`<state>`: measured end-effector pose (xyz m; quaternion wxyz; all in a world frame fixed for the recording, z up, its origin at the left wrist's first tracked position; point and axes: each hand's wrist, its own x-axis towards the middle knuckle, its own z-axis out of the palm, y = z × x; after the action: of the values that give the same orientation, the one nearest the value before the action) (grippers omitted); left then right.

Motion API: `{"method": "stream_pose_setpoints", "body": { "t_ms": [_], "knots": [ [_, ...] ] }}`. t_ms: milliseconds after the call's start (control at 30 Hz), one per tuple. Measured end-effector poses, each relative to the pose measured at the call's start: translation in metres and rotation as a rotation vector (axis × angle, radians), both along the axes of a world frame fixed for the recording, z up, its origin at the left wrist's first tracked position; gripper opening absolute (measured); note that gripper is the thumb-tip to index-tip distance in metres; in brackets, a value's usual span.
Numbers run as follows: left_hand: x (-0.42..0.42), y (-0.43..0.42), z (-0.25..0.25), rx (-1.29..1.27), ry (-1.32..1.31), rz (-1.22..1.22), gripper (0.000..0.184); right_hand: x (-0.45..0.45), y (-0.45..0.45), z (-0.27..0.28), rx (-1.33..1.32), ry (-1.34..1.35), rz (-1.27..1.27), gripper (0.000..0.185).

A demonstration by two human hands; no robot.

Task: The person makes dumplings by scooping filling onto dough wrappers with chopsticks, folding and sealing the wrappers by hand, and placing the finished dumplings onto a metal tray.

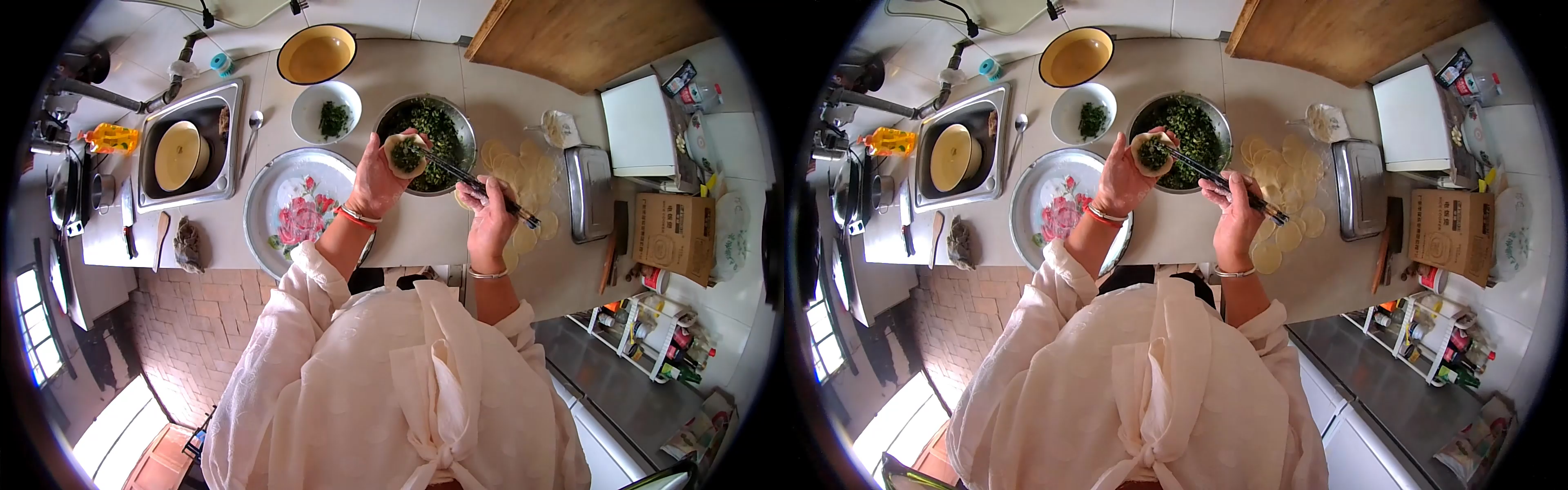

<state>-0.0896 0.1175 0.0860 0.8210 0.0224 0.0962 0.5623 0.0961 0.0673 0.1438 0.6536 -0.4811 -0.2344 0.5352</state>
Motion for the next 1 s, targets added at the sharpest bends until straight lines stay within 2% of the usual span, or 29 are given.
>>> {"method": "stream_pose_setpoints", "body": {
  "t_ms": [533, 833, 1000],
  "knots": [
    [-0.006, -0.001, -0.012, -0.024, 0.012, 0.02, 0.064, -0.01, 0.0, 0.007, 0.035, -0.06, 0.015, 0.016],
    [-0.01, -0.005, -0.004, -0.042, -0.008, 0.001, 0.063, -0.007, -0.001, 0.003, -0.034, -0.049, 0.043, 0.014],
    [-0.015, -0.007, -0.014, -0.011, -0.013, 0.009, 0.064, 0.005, 0.005, 0.008, 0.025, 0.017, 0.026, 0.016]
  ]
}}
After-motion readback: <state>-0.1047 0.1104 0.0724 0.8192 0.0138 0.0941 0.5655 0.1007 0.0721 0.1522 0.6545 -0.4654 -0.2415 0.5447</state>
